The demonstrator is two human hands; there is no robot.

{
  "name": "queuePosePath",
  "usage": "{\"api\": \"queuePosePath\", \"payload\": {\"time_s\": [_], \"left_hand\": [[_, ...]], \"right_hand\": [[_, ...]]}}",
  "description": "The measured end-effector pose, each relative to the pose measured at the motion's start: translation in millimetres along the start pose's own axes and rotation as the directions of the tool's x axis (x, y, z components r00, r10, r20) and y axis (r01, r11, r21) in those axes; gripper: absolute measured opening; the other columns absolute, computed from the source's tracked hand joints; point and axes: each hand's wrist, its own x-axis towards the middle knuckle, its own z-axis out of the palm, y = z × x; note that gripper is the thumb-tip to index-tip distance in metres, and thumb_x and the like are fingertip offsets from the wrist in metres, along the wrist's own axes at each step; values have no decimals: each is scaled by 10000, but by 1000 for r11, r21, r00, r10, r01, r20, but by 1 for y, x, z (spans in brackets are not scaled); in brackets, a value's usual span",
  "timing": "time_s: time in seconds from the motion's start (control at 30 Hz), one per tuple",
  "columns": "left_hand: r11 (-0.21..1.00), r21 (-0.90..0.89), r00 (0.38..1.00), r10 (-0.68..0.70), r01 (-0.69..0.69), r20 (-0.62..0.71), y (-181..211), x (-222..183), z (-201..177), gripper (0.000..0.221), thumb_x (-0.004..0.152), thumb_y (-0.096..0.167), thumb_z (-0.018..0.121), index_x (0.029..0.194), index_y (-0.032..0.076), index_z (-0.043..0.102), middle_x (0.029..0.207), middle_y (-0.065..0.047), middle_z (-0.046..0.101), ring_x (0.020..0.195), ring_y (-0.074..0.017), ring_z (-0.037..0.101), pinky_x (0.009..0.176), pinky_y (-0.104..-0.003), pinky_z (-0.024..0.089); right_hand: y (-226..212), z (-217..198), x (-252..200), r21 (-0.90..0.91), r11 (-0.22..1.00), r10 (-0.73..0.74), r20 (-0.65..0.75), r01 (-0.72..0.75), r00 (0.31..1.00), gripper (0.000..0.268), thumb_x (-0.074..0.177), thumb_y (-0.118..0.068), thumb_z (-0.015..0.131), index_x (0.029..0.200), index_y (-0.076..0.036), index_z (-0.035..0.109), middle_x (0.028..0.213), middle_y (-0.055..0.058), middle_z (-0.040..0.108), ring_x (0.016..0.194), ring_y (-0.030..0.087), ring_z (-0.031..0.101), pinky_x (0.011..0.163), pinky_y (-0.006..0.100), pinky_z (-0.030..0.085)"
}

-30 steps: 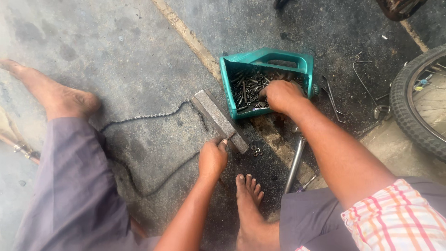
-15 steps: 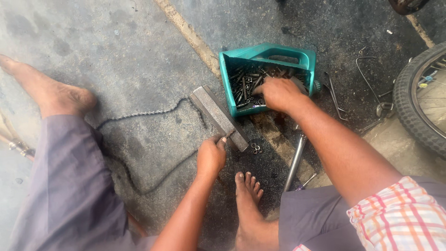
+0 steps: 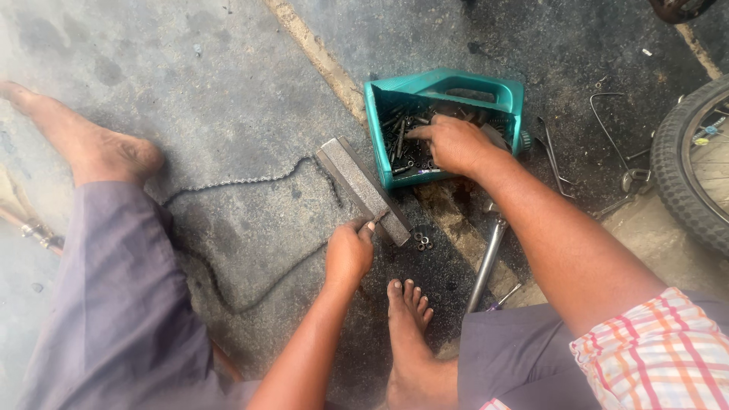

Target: The person takes a container of parts from a shelf and then sits on the floor to work on a bicycle chain, using a hammer and a metal block to tap out a chain link pin.

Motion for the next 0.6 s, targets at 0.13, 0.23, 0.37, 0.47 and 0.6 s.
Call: {"api": "queuePosePath", "payload": {"time_s": [0.13, 0.23, 0.37, 0.47, 0.6], "left_hand": [[999, -50, 1000, 10, -10, -9, 1, 1, 1, 340, 981, 266, 599, 1243, 92, 729, 1152, -214, 740, 1107, -356, 722, 1000, -438, 520], [999, -33, 1000, 14, -14, -10, 0, 2, 0, 337, 979, 260, 591, 1242, 103, 733, 1152, -215, 738, 1101, -363, 716, 993, -440, 518], [1000, -22, 1000, 16, -17, -11, -1, 0, 0, 339, 981, 262, 593, 1241, 97, 736, 1138, -225, 742, 1096, -367, 719, 995, -438, 523], [999, -36, 1000, 1, -1, -4, 3, 2, 0, 343, 980, 269, 589, 1242, 97, 729, 1141, -214, 744, 1093, -356, 724, 993, -437, 523], [1000, -22, 1000, -13, 13, -2, 3, 1, -1, 340, 982, 274, 589, 1232, 95, 734, 1144, -209, 745, 1095, -357, 721, 994, -438, 521]], "right_hand": [[8, -1, -4, -172, 984, -40, 20, 43, 999, 541, 933, 9, 529, 1287, -350, 725, 1228, 89, 626, 1149, 263, 644, 1046, 444, 510], [9, -4, -4, -310, 950, 1, 119, 36, 993, 518, 925, -6, 565, 1258, -366, 731, 1389, 115, 522, 1079, 263, 675, 946, 435, 595], [12, -4, -2, -412, 911, 37, 93, 5, 995, 346, 1009, -144, 565, 1259, -298, 748, 1180, 125, 656, 1048, 237, 701, 944, 430, 597], [12, -3, 2, -283, 958, -35, 51, 48, 998, 439, 984, -83, 551, 1300, -342, 711, 1143, 117, 660, 1042, 252, 690, 951, 444, 575], [7, 3, 4, -242, 966, -100, -6, 95, 995, 473, 942, -59, 571, 1303, -330, 712, 1122, 101, 660, 1042, 282, 681, 939, 468, 555]]}}
